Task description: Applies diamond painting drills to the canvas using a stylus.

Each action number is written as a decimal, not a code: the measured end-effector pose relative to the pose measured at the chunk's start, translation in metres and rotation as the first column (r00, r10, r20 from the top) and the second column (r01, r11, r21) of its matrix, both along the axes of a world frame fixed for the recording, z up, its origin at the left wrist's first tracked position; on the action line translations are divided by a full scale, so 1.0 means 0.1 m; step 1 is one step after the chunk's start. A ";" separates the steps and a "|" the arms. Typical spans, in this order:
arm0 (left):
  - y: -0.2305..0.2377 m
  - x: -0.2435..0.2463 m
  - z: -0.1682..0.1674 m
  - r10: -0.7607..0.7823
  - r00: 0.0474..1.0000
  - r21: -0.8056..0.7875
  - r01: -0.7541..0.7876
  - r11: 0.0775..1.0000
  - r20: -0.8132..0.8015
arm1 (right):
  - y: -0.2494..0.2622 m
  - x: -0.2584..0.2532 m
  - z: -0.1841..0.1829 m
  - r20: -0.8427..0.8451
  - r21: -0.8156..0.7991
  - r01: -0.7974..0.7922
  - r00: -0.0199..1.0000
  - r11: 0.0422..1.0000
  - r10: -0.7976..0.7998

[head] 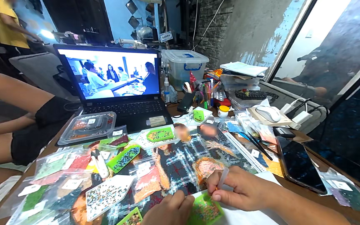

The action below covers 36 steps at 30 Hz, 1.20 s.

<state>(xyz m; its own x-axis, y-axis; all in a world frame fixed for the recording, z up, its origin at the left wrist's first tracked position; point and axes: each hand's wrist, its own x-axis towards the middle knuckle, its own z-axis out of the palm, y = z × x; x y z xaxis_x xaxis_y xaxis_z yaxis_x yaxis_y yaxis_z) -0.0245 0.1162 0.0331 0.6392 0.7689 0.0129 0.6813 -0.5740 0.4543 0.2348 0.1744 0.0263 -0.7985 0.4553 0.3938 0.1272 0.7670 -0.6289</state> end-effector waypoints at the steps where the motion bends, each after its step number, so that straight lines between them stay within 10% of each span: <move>1: 0.00 0.00 0.00 0.000 1.000 0.001 0.000 1.000 -0.002 | 0.00 0.00 0.00 0.000 0.000 0.000 1.000 1.000 0.000; 36: -0.01 0.00 0.01 0.004 1.000 0.008 -0.005 1.000 0.010 | 0.00 0.00 0.00 0.008 0.010 0.003 1.000 1.000 -0.003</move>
